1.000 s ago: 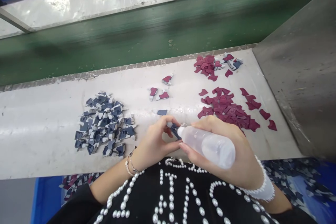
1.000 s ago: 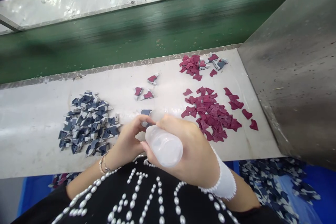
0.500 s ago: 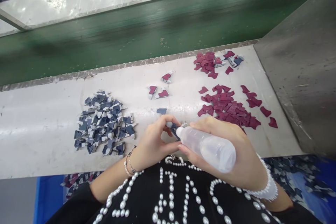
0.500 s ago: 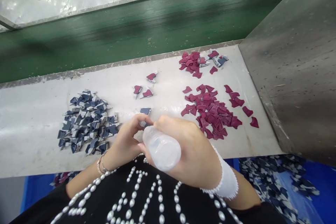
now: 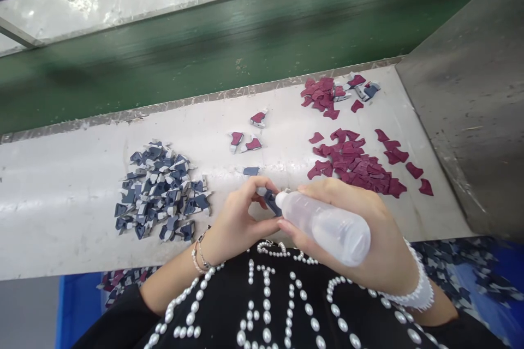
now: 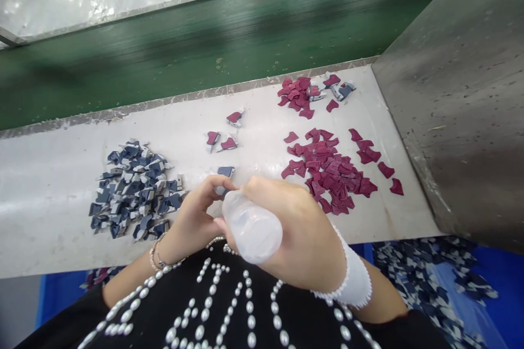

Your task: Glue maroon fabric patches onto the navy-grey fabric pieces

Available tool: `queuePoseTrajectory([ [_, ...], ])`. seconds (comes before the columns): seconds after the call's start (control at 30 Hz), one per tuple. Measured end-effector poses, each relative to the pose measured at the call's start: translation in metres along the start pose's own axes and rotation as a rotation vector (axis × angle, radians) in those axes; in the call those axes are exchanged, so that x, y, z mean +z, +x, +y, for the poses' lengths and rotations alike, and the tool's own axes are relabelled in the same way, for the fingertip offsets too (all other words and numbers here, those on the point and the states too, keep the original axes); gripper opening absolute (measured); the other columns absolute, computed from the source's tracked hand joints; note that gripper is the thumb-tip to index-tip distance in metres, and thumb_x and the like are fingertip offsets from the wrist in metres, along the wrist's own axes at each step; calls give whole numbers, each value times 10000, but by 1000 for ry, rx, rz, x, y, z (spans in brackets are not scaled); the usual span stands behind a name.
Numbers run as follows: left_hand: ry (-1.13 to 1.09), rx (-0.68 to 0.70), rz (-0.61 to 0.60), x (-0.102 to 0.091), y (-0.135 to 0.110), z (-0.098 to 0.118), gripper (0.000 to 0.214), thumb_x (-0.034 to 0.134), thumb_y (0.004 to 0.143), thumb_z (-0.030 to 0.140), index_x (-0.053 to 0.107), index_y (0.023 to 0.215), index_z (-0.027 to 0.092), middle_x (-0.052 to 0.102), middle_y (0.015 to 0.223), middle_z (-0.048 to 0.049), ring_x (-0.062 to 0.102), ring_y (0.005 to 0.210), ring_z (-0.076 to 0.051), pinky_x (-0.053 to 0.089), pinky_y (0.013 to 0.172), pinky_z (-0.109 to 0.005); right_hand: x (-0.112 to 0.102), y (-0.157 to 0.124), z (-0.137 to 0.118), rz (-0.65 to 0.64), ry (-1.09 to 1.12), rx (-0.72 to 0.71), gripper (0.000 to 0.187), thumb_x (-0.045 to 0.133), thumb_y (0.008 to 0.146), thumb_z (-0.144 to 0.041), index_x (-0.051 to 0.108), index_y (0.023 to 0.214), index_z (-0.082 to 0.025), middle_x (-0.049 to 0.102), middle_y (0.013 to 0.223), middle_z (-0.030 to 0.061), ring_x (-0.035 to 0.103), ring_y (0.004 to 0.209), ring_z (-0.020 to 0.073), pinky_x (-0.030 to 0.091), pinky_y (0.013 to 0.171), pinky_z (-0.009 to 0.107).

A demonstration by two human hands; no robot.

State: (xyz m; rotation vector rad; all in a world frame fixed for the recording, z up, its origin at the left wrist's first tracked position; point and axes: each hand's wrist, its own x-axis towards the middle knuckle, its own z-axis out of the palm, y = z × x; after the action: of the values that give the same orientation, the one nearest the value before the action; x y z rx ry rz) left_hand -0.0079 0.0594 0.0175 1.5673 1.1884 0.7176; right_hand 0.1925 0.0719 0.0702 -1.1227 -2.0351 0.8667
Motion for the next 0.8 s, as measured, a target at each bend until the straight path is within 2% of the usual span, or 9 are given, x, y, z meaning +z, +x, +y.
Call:
queuePoseTrajectory([
  [0.1, -9, 11, 1, 0, 0, 0, 439, 793, 735, 198, 528, 1081, 252, 611, 1040, -21, 620, 860, -151, 530, 735, -251, 1, 0, -2, -26, -17, -3, 203, 725, 838, -303, 546, 879, -218, 665, 788, -27, 638, 616, 109, 467, 587, 240],
  [0.23, 2, 7, 13, 0, 1, 1, 447, 769, 733, 140, 525, 1091, 251, 612, 1021, -16, 617, 835, -146, 529, 741, -261, 1, 1, -3, 35, 18, 28, 179, 711, 850, -286, 548, 828, -215, 676, 803, -26, 651, 627, 108, 474, 588, 238],
  [0.37, -33, 48, 11, 0, 2, 1, 443, 788, 731, 168, 520, 1072, 259, 614, 1029, -5, 612, 807, -126, 521, 717, -241, 2, 1, -2, 7, -13, -18, 216, 749, 819, -304, 556, 839, -211, 658, 761, -36, 635, 608, 103, 472, 571, 232],
  [0.6, -20, 72, 31, 1, 4, 0, 477, 765, 724, 99, 515, 1096, 265, 616, 1025, 9, 601, 814, -108, 514, 746, -226, 0, 2, -1, 40, 1, -19, 202, 725, 843, -286, 541, 816, -208, 671, 790, -31, 646, 617, 94, 481, 572, 223],
  [0.8, -97, 77, 20, 1, 4, 1, 446, 793, 733, 141, 525, 1069, 258, 629, 1028, 3, 624, 830, -108, 519, 742, -212, 1, 0, -2, 3, -115, -62, 226, 725, 848, -320, 562, 950, -201, 668, 797, -36, 637, 626, 86, 469, 585, 212],
])
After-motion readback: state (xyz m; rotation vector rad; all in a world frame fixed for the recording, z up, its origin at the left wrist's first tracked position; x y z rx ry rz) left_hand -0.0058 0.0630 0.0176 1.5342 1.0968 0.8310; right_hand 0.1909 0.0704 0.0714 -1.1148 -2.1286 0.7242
